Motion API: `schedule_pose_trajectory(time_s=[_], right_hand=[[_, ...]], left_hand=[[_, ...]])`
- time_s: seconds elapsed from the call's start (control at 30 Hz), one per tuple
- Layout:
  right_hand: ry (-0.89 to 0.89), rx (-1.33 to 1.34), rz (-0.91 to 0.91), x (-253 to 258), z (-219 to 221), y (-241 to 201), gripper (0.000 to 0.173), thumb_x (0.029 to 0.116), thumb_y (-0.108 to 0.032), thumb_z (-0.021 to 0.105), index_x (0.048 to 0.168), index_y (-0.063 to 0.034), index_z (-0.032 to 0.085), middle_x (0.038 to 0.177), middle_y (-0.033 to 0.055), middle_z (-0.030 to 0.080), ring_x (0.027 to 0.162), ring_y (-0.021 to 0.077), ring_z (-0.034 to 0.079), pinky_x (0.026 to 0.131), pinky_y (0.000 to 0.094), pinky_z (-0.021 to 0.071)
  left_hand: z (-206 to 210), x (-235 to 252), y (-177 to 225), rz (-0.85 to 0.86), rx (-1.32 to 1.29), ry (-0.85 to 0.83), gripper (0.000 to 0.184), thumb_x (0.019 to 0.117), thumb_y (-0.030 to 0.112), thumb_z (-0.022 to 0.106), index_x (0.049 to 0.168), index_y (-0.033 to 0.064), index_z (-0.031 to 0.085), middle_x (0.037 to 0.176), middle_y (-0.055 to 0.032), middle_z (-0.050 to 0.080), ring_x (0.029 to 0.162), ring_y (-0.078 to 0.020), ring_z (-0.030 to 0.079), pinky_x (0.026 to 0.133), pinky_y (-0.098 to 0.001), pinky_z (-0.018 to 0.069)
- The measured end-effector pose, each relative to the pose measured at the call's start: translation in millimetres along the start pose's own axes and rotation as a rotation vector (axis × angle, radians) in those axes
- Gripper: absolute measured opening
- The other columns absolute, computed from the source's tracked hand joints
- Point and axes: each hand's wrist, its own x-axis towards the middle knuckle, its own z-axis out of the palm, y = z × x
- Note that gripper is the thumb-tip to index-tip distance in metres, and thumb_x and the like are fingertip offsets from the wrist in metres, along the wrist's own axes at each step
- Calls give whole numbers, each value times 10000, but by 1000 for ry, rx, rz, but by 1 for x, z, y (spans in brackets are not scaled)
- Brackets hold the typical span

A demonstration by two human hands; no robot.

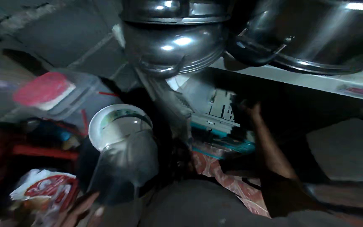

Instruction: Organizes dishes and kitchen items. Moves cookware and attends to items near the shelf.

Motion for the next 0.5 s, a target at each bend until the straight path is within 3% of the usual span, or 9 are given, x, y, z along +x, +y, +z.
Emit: schedule_pose_trajectory(time_s=[0.07, 0.13, 0.2, 0.27, 0.3, 0.37, 0.4, 0.43, 0.5], right_hand=[[10, -74, -32, 16, 9, -4, 798, 908, -180, 800, 1511, 97, 356, 1483, 315, 475, 1383, 382, 493, 1158, 479, 416], [48, -218, -41, 22, 12, -18, 691, 930, -272, 781, 1405, 133, 484, 1391, 341, 549, 1324, 431, 540, 1128, 522, 433], [113, -227, -80, 10, 11, -39, 665, 946, -352, 745, 1346, 136, 534, 1323, 342, 588, 1262, 431, 583, 1092, 539, 464], [208, -100, -167, -11, 11, -58, 654, 970, -338, 692, 1340, 170, 510, 1318, 344, 580, 1248, 385, 590, 1088, 481, 470], [221, 0, -201, -23, 10, -68, 652, 999, -297, 650, 1393, 179, 441, 1365, 332, 548, 1280, 335, 571, 1114, 415, 454], [235, 197, -308, -43, 7, -83, 537, 1033, -226, 587, 1382, 159, 449, 1258, 244, 611, 1133, 199, 636, 1013, 302, 519], [207, 323, -365, -54, 4, -92, 398, 1049, -195, 558, 1290, 118, 514, 1084, 138, 639, 956, 116, 654, 887, 261, 559], [118, 477, -413, -64, 0, -102, 219, 1073, -185, 505, 1134, 16, 567, 894, 6, 637, 787, 54, 647, 765, 235, 576], [-279, 749, -501, -84, -13, -117, 306, 1100, -299, 398, 909, -227, 626, 707, -134, 648, 631, 15, 633, 644, 216, 577]], left_hand=[[-1, -5, 2, -52, 71, 17, 375, 998, 206, 666, 1315, 9, 640, 1348, -144, 612, 1202, -127, 599, 1004, -310, 531], [4, -3, 5, -52, 150, 32, 403, 998, 298, 654, 1310, 42, 658, 1315, -150, 633, 1160, -144, 623, 970, -322, 544], [12, 4, 7, -47, 220, 64, 454, 1008, 425, 603, 1295, 81, 673, 1260, -124, 666, 1104, -140, 654, 935, -331, 566], [14, 18, 10, -86, 292, 74, 485, 1018, 495, 537, 1291, 121, 682, 1267, -102, 673, 1116, -173, 663, 948, -393, 563], [11, 28, 12, -127, 334, 56, 489, 1023, 496, 522, 1304, 127, 675, 1307, -122, 655, 1148, -229, 657, 967, -465, 550], [-3, 59, 15, -229, 389, -4, 433, 1042, 419, 545, 1325, 109, 651, 1337, -176, 622, 1163, -326, 637, 972, -575, 511], [-9, 79, 14, -280, 400, -29, 398, 1051, 351, 566, 1331, 78, 640, 1330, -214, 612, 1156, -378, 625, 968, -624, 483], [-15, 101, 7, -341, 405, -53, 386, 1056, 300, 578, 1355, 59, 621, 1353, -234, 591, 1187, -415, 605, 991, -655, 460], [-22, 142, -22, -433, 370, -47, 399, 1054, 266, 587, 1373, 26, 593, 1342, -253, 605, 1235, -437, 586, 1037, -668, 430]])
